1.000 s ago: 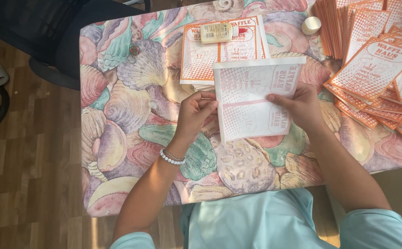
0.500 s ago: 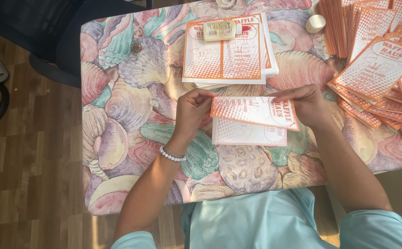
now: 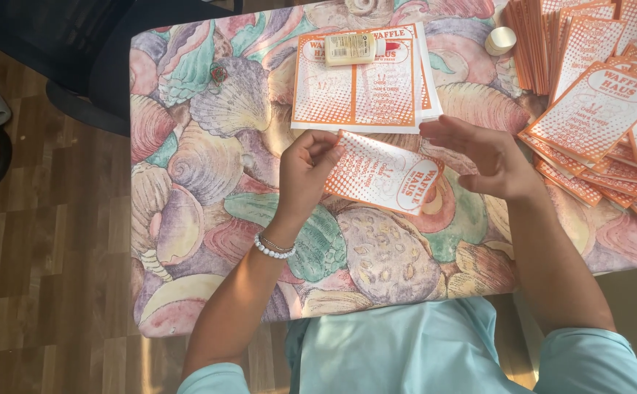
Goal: Folding paper bags and stacking them neatly on a table.
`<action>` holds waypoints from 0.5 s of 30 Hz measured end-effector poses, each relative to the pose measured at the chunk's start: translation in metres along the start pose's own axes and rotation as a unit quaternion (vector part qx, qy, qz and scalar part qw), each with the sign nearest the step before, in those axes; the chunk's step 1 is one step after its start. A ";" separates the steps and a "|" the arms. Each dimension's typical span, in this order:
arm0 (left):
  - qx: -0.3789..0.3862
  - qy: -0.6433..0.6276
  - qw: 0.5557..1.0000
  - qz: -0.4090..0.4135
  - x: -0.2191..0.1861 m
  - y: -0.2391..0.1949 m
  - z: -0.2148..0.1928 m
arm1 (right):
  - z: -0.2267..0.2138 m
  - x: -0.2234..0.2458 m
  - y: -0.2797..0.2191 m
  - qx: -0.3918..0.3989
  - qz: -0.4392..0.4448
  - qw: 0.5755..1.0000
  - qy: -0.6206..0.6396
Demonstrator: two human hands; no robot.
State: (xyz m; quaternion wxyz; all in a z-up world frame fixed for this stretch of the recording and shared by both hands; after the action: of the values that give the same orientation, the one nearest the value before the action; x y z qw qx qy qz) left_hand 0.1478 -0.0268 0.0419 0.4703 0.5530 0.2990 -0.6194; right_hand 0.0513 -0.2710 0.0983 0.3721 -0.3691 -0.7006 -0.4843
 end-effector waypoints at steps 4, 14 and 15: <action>0.078 0.116 0.986 0.092 -0.063 -0.011 0.048 | 0.040 0.028 0.028 -0.008 0.018 0.995 -0.102; 0.045 0.149 0.962 0.223 -0.120 -0.044 0.058 | 0.025 0.016 0.025 -0.162 0.070 0.980 -0.089; 0.044 0.081 0.982 0.165 -0.102 -0.040 0.049 | 0.017 0.009 0.019 -0.194 0.097 0.974 -0.069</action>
State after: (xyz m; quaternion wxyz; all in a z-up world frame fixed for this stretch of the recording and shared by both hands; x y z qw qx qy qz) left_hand 0.0859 -0.0292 0.1447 0.5152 0.6634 0.2131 -0.4990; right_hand 0.0611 -0.2487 0.1094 0.2893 -0.5326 -0.5780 -0.5464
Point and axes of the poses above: each hand's wrist, its own y-axis towards the middle knuckle, its own z-axis out of the palm, x = y × z, the point moved 9 cm from there along y, towards the middle knuckle, and after that the axes turned 10 degrees about -y, right-handed, at the moved point
